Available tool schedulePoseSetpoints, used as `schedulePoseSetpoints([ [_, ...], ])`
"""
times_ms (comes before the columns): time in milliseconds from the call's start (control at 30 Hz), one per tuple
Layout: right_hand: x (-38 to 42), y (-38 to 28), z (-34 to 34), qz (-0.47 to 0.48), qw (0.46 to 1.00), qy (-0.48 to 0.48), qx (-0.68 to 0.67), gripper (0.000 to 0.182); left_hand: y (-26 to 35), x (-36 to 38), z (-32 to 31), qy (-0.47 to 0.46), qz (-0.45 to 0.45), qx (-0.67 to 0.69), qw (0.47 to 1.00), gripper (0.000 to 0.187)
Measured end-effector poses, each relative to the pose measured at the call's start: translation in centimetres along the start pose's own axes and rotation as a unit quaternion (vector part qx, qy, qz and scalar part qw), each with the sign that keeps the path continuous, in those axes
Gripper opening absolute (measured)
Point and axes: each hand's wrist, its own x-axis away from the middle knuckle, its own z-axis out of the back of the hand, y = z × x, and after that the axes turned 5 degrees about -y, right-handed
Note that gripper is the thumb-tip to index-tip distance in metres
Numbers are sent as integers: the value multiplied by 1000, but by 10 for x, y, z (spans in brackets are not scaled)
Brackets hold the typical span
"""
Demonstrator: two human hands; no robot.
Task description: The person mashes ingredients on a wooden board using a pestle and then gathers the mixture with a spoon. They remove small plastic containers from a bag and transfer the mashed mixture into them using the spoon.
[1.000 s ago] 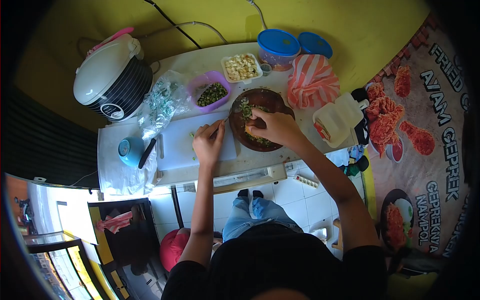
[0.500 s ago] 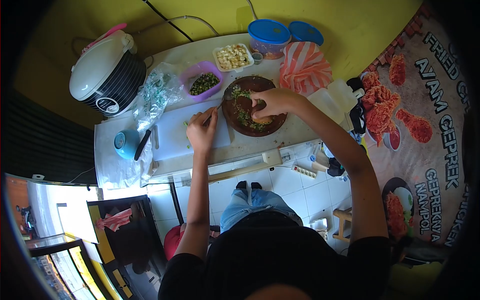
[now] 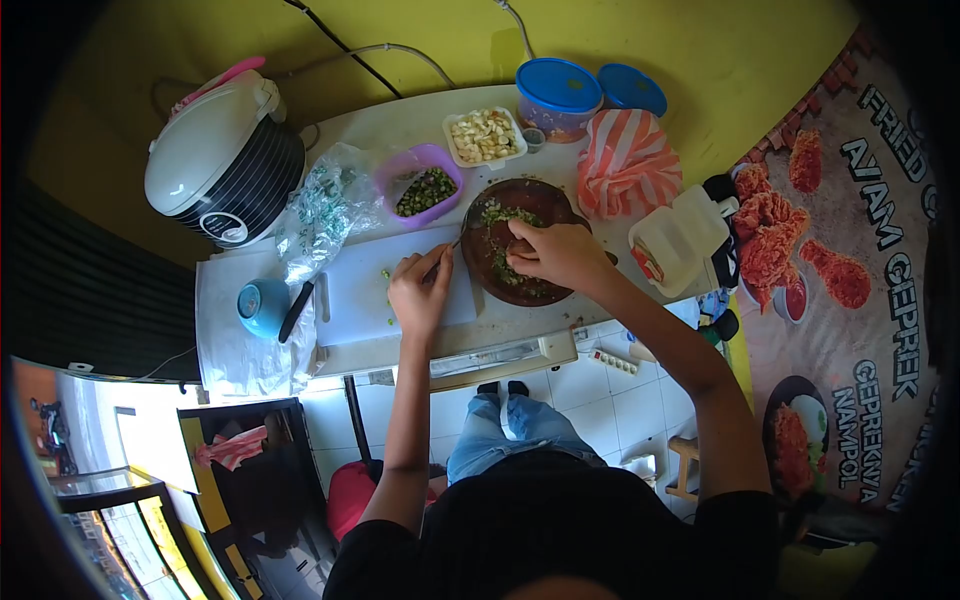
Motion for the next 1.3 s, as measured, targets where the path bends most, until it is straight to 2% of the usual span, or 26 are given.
schedulePoseSetpoints([
  [167,1,4,-4,-5,1000,13,-12,38,-5,0,-2,11,-14,-3,1000,13],
  [367,-16,26,-15,48,996,60,-39,45,-1,2,-1,6,-20,-7,1000,13],
  [400,-13,28,-7,-30,992,4,-125,48,-2,2,-1,6,-21,-8,1000,13],
  [467,-7,33,15,-178,933,-108,-293,53,-6,3,-3,12,-41,-4,999,13],
  [567,-11,57,10,-216,866,-1,-451,57,-3,2,-1,7,-39,-8,999,14],
  [600,-13,56,18,-240,850,-2,-470,60,-1,3,0,1,-33,-12,999,14],
  [733,-46,70,18,-254,867,-85,-420,54,-2,2,0,6,-42,-28,999,14],
  [833,-69,58,16,-205,905,-174,-328,49,-3,3,-1,11,-43,-32,998,14],
  [867,-72,53,7,-178,919,-163,-312,44,-4,3,-1,13,-45,-31,998,14],
  [967,-55,11,20,-144,943,-218,-205,41,-6,3,-2,13,-44,-27,999,14],
  [1000,-48,16,-9,-65,988,-81,-116,38,-6,3,-2,15,-44,-26,999,14],
  [1033,-38,19,-40,18,998,58,-24,36,-5,2,-2,15,-41,-22,999,14],
  [1133,1,-31,-21,-74,994,75,2,32,-3,2,0,15,-34,-21,999,14],
  [1200,5,-32,-16,-102,993,51,-4,30,-2,1,1,13,-28,-20,999,13],
  [1300,-24,-10,-16,-92,993,70,0,36,0,0,1,2,-14,-17,1000,13],
])
